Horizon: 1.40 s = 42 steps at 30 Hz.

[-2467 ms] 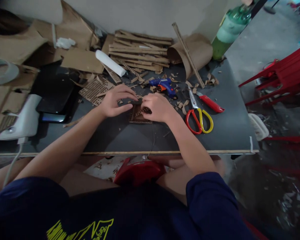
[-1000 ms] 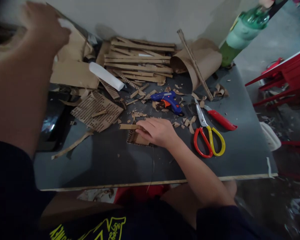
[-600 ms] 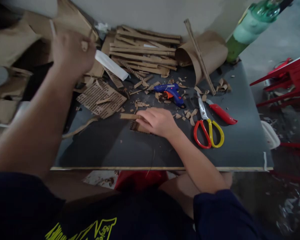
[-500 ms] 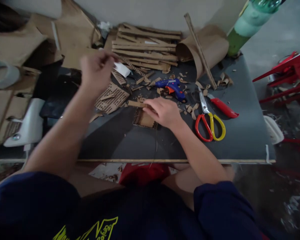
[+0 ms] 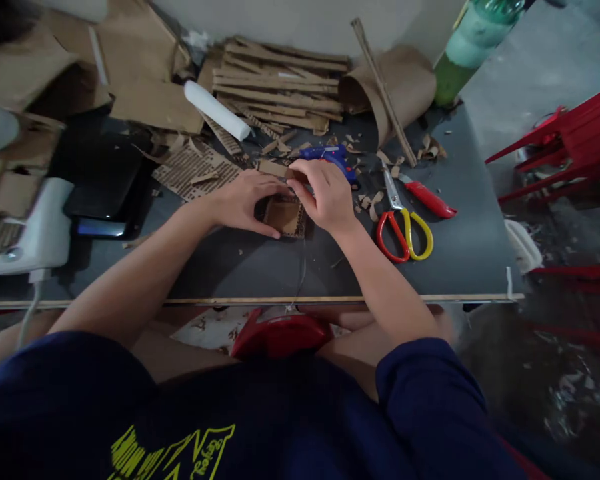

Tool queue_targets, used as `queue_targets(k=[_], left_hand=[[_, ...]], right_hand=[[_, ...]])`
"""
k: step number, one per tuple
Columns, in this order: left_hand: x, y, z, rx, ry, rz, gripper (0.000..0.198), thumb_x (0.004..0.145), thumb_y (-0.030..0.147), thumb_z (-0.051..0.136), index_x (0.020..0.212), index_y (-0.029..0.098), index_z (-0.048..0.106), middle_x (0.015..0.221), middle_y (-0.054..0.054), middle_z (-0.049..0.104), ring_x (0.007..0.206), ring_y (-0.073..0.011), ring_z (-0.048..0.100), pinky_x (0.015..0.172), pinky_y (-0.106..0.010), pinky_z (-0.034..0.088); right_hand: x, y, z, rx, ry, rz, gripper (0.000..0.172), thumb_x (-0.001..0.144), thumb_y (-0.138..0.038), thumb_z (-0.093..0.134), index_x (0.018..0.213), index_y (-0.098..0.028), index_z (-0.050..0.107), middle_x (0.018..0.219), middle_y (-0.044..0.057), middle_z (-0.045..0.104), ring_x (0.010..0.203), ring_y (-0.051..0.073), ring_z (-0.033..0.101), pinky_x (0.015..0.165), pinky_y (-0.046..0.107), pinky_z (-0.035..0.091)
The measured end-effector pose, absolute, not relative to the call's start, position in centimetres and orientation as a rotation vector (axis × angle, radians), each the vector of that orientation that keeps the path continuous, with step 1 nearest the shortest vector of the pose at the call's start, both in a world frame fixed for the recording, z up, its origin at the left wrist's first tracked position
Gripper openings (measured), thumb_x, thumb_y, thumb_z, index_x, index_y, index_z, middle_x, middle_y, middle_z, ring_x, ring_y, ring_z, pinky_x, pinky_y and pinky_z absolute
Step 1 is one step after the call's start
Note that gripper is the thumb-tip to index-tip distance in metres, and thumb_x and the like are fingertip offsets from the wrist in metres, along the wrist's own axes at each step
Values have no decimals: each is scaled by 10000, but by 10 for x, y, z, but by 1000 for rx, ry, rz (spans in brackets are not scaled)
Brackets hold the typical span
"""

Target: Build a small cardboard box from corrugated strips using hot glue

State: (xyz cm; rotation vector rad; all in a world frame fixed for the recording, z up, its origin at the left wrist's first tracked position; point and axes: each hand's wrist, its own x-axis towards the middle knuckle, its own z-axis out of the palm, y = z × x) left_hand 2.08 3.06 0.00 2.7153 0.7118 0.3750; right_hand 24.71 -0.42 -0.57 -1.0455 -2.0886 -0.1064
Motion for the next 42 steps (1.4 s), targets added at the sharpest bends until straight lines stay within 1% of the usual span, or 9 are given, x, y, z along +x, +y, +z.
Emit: queue_targets(k=[4, 9, 12, 15, 20, 27, 32, 36, 42], left_hand=[[25, 24, 4, 2768, 892, 318, 885, 641, 833, 652, 1194, 141, 644, 1046, -150, 700, 1106, -365, 610, 987, -458, 455], [22, 30, 0, 2722, 896, 767, 876, 704, 848, 592, 1278, 187, 625, 1203, -155, 681, 1191, -341, 597, 1041, -472, 455], [19, 29, 9, 2569, 848, 983, 735, 819, 747, 577, 1294, 189, 627, 1128, -111, 731, 1073, -252, 683, 976, -382, 516], [21, 19, 18, 2470, 771, 1091, 520, 888, 635, 583, 1195, 231, 696, 1070, -55, 765, 972, -184, 726, 871, -288, 562], [31, 8, 11, 2450, 792, 1275, 321, 912, 448, 652, 1142, 235, 722, 1091, -36, 767, 978, -169, 729, 877, -275, 566], [32, 14, -5, 2475, 1053, 1481, 294, 925, 428, 639, 1103, 214, 735, 923, -26, 775, 803, -142, 708, 776, -260, 552], [31, 20, -15, 2409, 1315, 1501, 336, 945, 446, 595, 1149, 210, 719, 971, -60, 771, 849, -165, 704, 807, -278, 541], [33, 22, -25, 2580, 1194, 1465, 324, 991, 390, 492, 1142, 219, 722, 961, -60, 769, 878, -181, 709, 794, -311, 549], [31, 19, -24, 2809, 1147, 1370, 338, 998, 375, 455, 1202, 244, 691, 902, -72, 738, 872, -197, 688, 750, -341, 549]], right_hand=[[244, -4, -6, -1034, -2120, -151, 359, 1026, -464, 386, 1134, -225, 631, 1082, 78, 709, 1083, 247, 654, 957, 459, 518], [242, -4, -4, -1006, -2138, -196, 337, 1014, -473, 431, 1132, -244, 649, 1103, 73, 698, 1078, 248, 652, 938, 454, 510], [242, -4, -3, -872, -2113, -284, 247, 995, -414, 509, 1100, -243, 652, 1053, 56, 708, 999, 225, 672, 875, 412, 522], [243, -3, -4, -772, -2065, -342, 197, 980, -366, 554, 1100, -242, 649, 1020, 42, 716, 939, 204, 679, 835, 383, 523], [245, 1, -10, -859, -2019, -364, 242, 996, -416, 513, 1110, -268, 667, 1046, 33, 709, 983, 218, 680, 900, 427, 515], [245, 2, -12, -955, -1956, -338, 362, 992, -487, 489, 1278, -303, 612, 1202, 66, 664, 1152, 280, 646, 1017, 505, 477], [234, -7, -11, -960, -2037, -333, 286, 1003, -406, 478, 1200, -276, 638, 1127, 56, 712, 1099, 253, 675, 986, 477, 516], [226, -12, -10, -963, -2063, -311, 297, 985, -408, 527, 1203, -238, 635, 1135, 56, 736, 1099, 240, 686, 987, 448, 535], [224, -16, -3, -833, -2052, -221, 177, 957, -313, 591, 1041, -195, 693, 995, 53, 775, 953, 191, 730, 890, 346, 586]])
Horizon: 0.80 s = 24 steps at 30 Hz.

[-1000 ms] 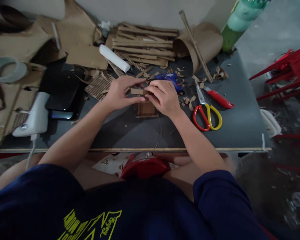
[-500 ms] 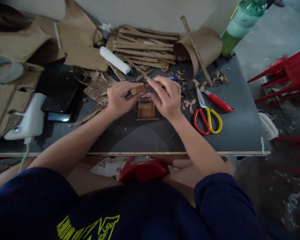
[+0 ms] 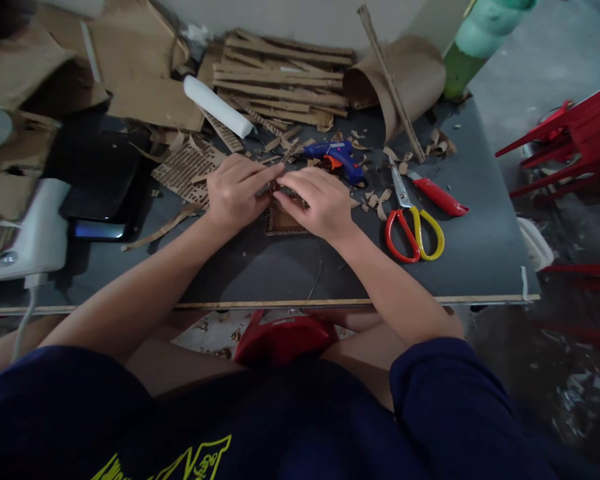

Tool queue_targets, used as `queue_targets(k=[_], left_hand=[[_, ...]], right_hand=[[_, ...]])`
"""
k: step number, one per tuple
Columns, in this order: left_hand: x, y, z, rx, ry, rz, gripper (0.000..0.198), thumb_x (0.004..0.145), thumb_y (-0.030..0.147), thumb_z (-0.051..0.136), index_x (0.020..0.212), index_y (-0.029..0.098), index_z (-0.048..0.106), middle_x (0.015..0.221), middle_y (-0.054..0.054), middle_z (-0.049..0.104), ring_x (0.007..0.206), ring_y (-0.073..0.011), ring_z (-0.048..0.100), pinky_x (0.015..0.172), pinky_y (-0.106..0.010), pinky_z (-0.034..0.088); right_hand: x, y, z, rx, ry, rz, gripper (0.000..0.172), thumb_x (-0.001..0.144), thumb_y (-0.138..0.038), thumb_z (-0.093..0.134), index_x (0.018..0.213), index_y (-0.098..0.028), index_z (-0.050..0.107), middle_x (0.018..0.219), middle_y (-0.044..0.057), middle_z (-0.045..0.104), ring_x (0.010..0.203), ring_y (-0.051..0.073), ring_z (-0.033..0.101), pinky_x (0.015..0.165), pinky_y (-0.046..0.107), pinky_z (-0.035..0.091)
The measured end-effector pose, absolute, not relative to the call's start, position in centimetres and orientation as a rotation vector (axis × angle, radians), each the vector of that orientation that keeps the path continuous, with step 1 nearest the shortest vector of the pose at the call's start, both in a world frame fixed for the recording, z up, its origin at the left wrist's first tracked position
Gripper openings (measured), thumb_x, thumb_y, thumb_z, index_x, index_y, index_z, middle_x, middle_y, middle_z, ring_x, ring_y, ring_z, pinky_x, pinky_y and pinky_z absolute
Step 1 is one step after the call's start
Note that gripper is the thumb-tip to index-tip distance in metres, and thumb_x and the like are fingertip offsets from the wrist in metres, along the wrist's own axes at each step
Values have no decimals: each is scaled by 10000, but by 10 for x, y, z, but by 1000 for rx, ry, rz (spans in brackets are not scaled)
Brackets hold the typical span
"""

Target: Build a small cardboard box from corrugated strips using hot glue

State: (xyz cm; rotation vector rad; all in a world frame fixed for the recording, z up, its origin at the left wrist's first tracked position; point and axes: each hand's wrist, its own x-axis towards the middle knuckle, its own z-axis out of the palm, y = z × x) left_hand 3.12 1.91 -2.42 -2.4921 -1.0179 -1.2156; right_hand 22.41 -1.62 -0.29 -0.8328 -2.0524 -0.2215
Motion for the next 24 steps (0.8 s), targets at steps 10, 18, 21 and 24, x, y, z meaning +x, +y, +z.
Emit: queue_targets(k=[10, 18, 21, 24], left_hand=[[19, 18, -12, -2696, -942, -1211, 365, 1007, 424, 426, 1227, 250, 660, 926, -90, 705, 909, -238, 694, 718, -366, 567], [27, 11, -8, -2639, -1098, -1304, 370, 986, 442, 442, 1248, 252, 621, 952, -91, 718, 1005, -265, 672, 840, -417, 565], [28, 12, -5, -2615, -1157, -1379, 409, 973, 420, 467, 1324, 224, 547, 1040, -101, 720, 1061, -259, 649, 901, -400, 555], [25, 13, -3, -2658, -1127, -1385, 378, 972, 407, 460, 1286, 224, 565, 1078, -103, 713, 1078, -267, 643, 956, -437, 537]], right_hand=[[214, -25, 2, -866, -1945, -42, 123, 899, -251, 582, 899, -225, 702, 899, 41, 777, 857, 203, 731, 813, 385, 599], [212, -28, 7, -889, -1905, 145, 87, 777, -143, 553, 753, -221, 585, 726, 1, 654, 599, 127, 568, 558, 275, 492], [215, -24, 6, -869, -1864, 206, 87, 813, -153, 545, 764, -209, 589, 728, 1, 642, 580, 109, 532, 511, 250, 447], [217, -21, 5, -875, -1851, 211, 87, 840, -179, 542, 775, -208, 591, 721, 0, 633, 596, 109, 543, 511, 243, 445]])
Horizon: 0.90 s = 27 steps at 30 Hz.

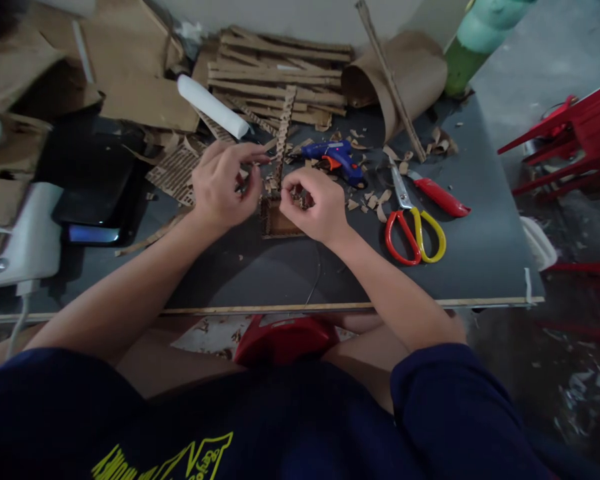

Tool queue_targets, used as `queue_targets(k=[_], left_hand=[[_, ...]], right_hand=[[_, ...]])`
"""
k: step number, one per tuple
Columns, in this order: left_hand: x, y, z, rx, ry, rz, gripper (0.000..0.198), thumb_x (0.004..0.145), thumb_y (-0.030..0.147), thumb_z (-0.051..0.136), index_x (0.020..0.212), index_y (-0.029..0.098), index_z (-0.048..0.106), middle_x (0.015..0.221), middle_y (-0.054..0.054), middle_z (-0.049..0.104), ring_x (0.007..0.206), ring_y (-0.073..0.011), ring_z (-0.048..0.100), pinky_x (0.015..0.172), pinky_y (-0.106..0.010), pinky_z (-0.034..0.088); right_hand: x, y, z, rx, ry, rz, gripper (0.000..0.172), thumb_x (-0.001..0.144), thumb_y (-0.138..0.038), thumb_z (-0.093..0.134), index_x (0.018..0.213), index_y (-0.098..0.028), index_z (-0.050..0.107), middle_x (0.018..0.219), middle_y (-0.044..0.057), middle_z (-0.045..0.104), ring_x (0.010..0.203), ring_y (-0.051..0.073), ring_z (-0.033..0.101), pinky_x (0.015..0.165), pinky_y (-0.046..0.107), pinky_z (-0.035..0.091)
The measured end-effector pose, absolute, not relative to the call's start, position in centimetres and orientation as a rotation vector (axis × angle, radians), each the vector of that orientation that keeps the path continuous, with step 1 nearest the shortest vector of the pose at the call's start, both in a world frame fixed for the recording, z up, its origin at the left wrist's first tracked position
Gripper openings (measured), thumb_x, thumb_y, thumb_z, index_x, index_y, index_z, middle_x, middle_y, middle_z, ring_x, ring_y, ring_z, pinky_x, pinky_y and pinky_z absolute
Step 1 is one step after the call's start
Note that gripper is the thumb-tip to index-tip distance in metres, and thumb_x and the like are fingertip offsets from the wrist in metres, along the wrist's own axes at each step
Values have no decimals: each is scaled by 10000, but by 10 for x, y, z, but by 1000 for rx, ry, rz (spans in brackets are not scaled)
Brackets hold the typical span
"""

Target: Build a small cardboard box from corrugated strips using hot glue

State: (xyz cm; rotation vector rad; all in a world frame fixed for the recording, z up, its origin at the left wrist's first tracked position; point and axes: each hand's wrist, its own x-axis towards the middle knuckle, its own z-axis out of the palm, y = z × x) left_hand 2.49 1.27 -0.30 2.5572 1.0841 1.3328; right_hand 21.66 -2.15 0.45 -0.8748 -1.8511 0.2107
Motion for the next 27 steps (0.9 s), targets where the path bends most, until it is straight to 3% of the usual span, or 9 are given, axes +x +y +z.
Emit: queue_targets(k=[4, 11, 21, 27], left_hand=[[22, 13, -3, 2685, 994, 1246, 339, 938, 468, 497, 1156, 258, 650, 1060, -74, 709, 1068, -287, 658, 976, -510, 531], [23, 20, -5, 2714, 899, 1222, 383, 912, 563, 565, 1122, 265, 680, 1005, -54, 733, 1032, -257, 688, 940, -447, 558], [28, 17, -6, 2658, 866, 1364, 253, 943, 360, 560, 1074, 225, 729, 918, -44, 760, 905, -201, 717, 876, -397, 578], [32, 13, -6, 2650, 973, 1406, 250, 919, 359, 561, 1035, 235, 745, 885, -32, 763, 867, -192, 719, 813, -372, 596]], right_hand=[[217, -21, 5, -920, -1876, 181, 99, 874, -216, 516, 796, -223, 578, 738, 4, 631, 613, 118, 547, 536, 260, 455], [220, -20, 6, -894, -1924, 215, 137, 933, -264, 503, 823, -230, 576, 780, 20, 636, 686, 139, 570, 588, 282, 479], [222, -18, 8, -872, -1944, 180, 175, 959, -260, 474, 830, -224, 587, 817, 42, 674, 782, 162, 638, 728, 332, 559], [223, -17, 6, -894, -1964, 172, 157, 961, -261, 478, 848, -226, 582, 861, 51, 699, 862, 180, 678, 820, 366, 576]])
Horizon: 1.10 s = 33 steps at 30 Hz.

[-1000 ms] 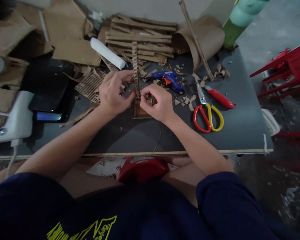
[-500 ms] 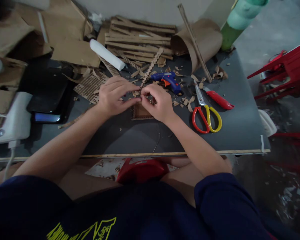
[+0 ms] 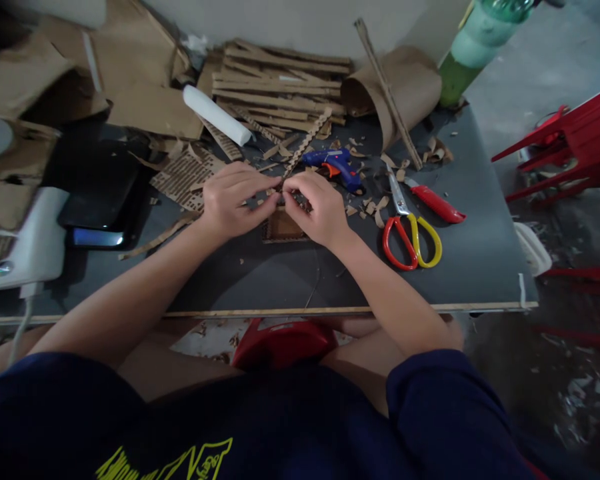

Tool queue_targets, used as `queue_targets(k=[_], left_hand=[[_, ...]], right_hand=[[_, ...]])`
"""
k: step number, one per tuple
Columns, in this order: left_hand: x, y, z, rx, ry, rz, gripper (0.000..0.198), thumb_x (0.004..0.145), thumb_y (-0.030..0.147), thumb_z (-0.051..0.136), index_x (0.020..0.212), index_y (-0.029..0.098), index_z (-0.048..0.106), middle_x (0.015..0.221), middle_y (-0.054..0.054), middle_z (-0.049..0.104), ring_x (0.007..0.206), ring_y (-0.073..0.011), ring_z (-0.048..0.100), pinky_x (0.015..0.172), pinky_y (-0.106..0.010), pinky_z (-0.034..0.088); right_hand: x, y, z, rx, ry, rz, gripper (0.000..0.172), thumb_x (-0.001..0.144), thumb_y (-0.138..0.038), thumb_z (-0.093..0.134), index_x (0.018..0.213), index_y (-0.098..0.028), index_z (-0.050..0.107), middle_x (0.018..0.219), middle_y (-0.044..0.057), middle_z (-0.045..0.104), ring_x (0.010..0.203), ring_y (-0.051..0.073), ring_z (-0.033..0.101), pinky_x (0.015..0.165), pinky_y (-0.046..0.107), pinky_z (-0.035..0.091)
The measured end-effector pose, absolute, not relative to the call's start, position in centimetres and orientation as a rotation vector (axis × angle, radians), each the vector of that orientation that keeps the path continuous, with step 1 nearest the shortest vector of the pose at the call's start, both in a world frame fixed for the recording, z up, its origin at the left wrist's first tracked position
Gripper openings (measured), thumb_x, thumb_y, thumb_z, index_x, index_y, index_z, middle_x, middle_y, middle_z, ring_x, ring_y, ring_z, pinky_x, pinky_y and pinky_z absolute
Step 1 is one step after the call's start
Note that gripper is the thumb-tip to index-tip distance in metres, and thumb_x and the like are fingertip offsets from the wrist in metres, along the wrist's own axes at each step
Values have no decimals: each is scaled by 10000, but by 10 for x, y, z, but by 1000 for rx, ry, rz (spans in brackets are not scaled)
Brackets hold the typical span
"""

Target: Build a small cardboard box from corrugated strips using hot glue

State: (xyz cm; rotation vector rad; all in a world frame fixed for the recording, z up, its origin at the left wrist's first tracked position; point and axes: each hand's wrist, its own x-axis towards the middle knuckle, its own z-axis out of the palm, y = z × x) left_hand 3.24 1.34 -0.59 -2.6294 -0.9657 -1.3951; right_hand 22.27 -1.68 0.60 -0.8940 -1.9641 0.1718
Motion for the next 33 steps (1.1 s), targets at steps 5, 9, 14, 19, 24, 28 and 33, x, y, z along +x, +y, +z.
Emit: queue_targets(k=[5, 9, 14, 19, 24, 28, 33], left_hand=[[32, 13, -5, -2690, -989, -1372, 261, 921, 376, 562, 1048, 236, 742, 890, -37, 759, 879, -202, 716, 845, -393, 585], [29, 17, -8, -2746, -974, -1360, 297, 933, 428, 568, 1102, 239, 722, 936, -40, 753, 923, -208, 710, 906, -414, 562], [25, 23, -10, -2743, -980, -1337, 354, 925, 527, 586, 1066, 233, 723, 908, -46, 754, 920, -210, 708, 880, -390, 555], [26, 26, -12, -2743, -994, -1359, 319, 941, 487, 584, 1028, 225, 743, 883, -44, 763, 886, -195, 711, 838, -367, 557], [27, 27, -14, -2761, -861, -1514, 221, 940, 365, 619, 1048, 221, 746, 896, -29, 774, 861, -161, 718, 827, -331, 561], [29, 26, -12, -2761, -760, -1604, 199, 933, 289, 617, 1061, 212, 749, 900, -26, 781, 820, -133, 723, 802, -289, 562], [34, 21, -11, -2680, -893, -1602, 200, 914, 283, 603, 985, 203, 772, 842, -13, 784, 743, -120, 717, 758, -271, 568]], right_hand=[[223, -15, 2, -917, -1972, 121, 157, 954, -250, 478, 843, -228, 586, 860, 52, 712, 863, 178, 689, 823, 360, 584], [222, -16, 3, -900, -1963, 110, 160, 957, -237, 476, 853, -221, 596, 853, 51, 704, 855, 171, 685, 816, 350, 588], [221, -16, 2, -907, -1974, 136, 160, 963, -242, 476, 858, -222, 595, 855, 52, 691, 856, 175, 677, 817, 359, 583], [223, -15, 1, -906, -2002, 125, 166, 978, -252, 480, 873, -220, 603, 876, 47, 698, 869, 168, 674, 831, 343, 572], [225, -12, 3, -884, -2041, 115, 174, 985, -234, 472, 884, -211, 611, 888, 52, 695, 880, 172, 671, 834, 344, 571], [224, -12, 4, -857, -2035, 110, 158, 978, -213, 491, 876, -196, 611, 868, 57, 686, 842, 172, 665, 810, 340, 570], [222, -10, 2, -860, -2031, 74, 133, 972, -201, 499, 888, -205, 602, 887, 54, 689, 864, 176, 671, 827, 347, 576]])
